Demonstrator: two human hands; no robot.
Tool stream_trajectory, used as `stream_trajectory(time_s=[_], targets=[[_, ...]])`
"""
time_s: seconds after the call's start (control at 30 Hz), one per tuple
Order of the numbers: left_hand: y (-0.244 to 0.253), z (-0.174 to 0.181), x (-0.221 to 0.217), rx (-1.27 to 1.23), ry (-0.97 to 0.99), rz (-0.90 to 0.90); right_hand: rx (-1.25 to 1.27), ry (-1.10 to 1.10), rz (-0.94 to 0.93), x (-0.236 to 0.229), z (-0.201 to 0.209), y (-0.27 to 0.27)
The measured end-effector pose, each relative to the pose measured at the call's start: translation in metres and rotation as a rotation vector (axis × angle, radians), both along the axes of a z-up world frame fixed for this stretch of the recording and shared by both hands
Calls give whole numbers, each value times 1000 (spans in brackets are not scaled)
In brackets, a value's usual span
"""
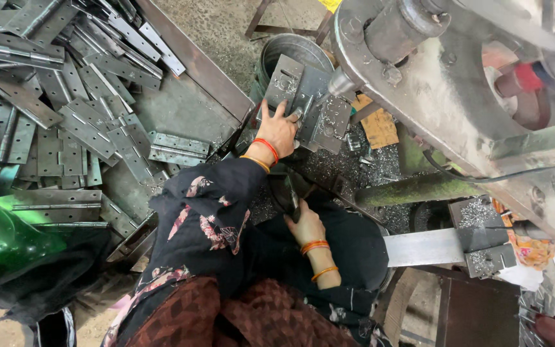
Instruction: The person repeatedly picks up metal brackets from a pile, places them into a die on a punching machine, and operates the machine to process them. The processed brackets are then placed back into the pile.
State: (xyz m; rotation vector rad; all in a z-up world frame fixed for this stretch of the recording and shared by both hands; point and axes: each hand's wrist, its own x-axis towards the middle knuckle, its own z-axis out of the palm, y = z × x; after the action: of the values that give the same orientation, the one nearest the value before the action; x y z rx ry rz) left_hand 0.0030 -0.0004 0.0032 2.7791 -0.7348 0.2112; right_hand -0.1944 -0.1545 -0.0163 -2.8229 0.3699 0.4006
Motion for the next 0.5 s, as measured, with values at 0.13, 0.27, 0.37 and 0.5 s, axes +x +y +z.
stream_trajectory(time_s=[0.13,0.27,0.37,0.5], targets=[[-2,-4,-11,4,-34,5,55,53,-52,-12,-17,-4],[-2,2,-9,-16,35,4,70,35,46,5,-5,-10],[-3,-2,-14,5,-57,11,29,66,130,17,12,-18],[-3,-3,-16,-7,-34,16,-22,71,212,34,24,-28]])
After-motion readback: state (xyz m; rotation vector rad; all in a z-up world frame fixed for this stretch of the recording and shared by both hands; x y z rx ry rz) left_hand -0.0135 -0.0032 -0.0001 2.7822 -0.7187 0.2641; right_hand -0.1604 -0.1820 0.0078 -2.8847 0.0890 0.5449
